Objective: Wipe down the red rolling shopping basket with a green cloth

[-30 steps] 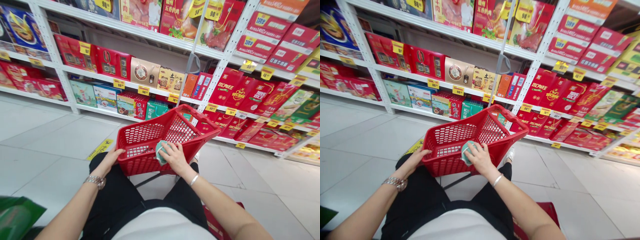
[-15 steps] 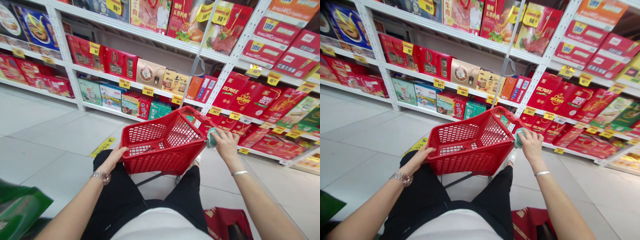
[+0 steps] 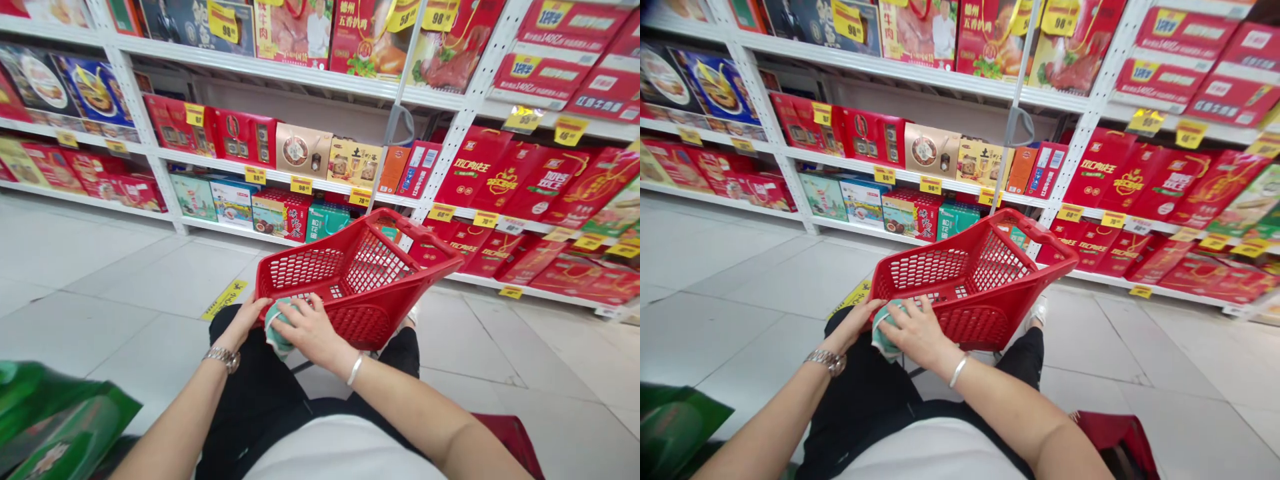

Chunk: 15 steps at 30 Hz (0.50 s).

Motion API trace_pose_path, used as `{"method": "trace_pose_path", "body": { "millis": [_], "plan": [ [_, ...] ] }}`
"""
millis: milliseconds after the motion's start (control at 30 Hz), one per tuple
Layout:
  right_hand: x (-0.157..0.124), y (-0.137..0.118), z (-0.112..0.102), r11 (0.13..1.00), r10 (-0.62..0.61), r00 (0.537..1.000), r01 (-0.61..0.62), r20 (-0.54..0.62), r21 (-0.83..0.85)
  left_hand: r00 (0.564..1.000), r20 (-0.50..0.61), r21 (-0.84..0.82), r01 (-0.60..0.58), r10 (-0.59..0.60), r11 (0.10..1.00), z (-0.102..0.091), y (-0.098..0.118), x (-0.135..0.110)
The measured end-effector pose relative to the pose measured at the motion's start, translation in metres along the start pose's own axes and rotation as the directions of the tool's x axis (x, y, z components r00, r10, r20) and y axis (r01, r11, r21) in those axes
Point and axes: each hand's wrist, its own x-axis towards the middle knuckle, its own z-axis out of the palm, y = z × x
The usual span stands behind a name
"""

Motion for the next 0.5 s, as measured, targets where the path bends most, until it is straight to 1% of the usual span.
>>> {"method": "trace_pose_path", "body": {
  "millis": [67, 100, 167, 233, 333, 433, 500],
  "plan": [
    [-0.002, -0.005, 0.008, 1.000, 0.005, 1.000, -0.005, 0.014, 0.000, 1.000, 0.004, 0.010, -0.006, 0.006, 1.000, -0.001, -0.001, 0.001],
    [-0.007, -0.003, 0.009, 1.000, 0.008, 1.000, -0.008, -0.001, -0.013, 1.000, 0.010, 0.006, -0.014, 0.014, 1.000, -0.002, -0.001, 0.001],
    [-0.021, 0.009, 0.008, 0.999, 0.008, 0.999, -0.011, -0.047, -0.051, 1.000, 0.019, -0.011, -0.024, 0.024, 1.000, -0.001, 0.000, -0.001],
    [-0.041, 0.030, 0.002, 0.995, 0.027, 0.997, -0.034, -0.074, -0.091, 1.000, 0.015, -0.016, -0.005, 0.005, 1.000, 0.000, 0.003, -0.003],
    [-0.076, 0.069, -0.014, 0.982, 0.104, 0.994, -0.109, -0.041, -0.154, 0.999, -0.005, 0.001, 0.044, -0.044, 0.999, 0.003, 0.009, -0.008],
    [-0.111, 0.111, -0.036, 0.952, 0.181, 0.983, -0.178, -0.009, -0.249, 0.998, -0.022, 0.021, 0.052, -0.052, 0.998, 0.005, 0.014, -0.011],
    [-0.130, 0.139, -0.054, 0.921, 0.218, 0.976, -0.210, -0.012, -0.327, 0.999, -0.022, 0.033, 0.049, -0.048, 0.998, 0.005, 0.015, -0.012]
  ]
}}
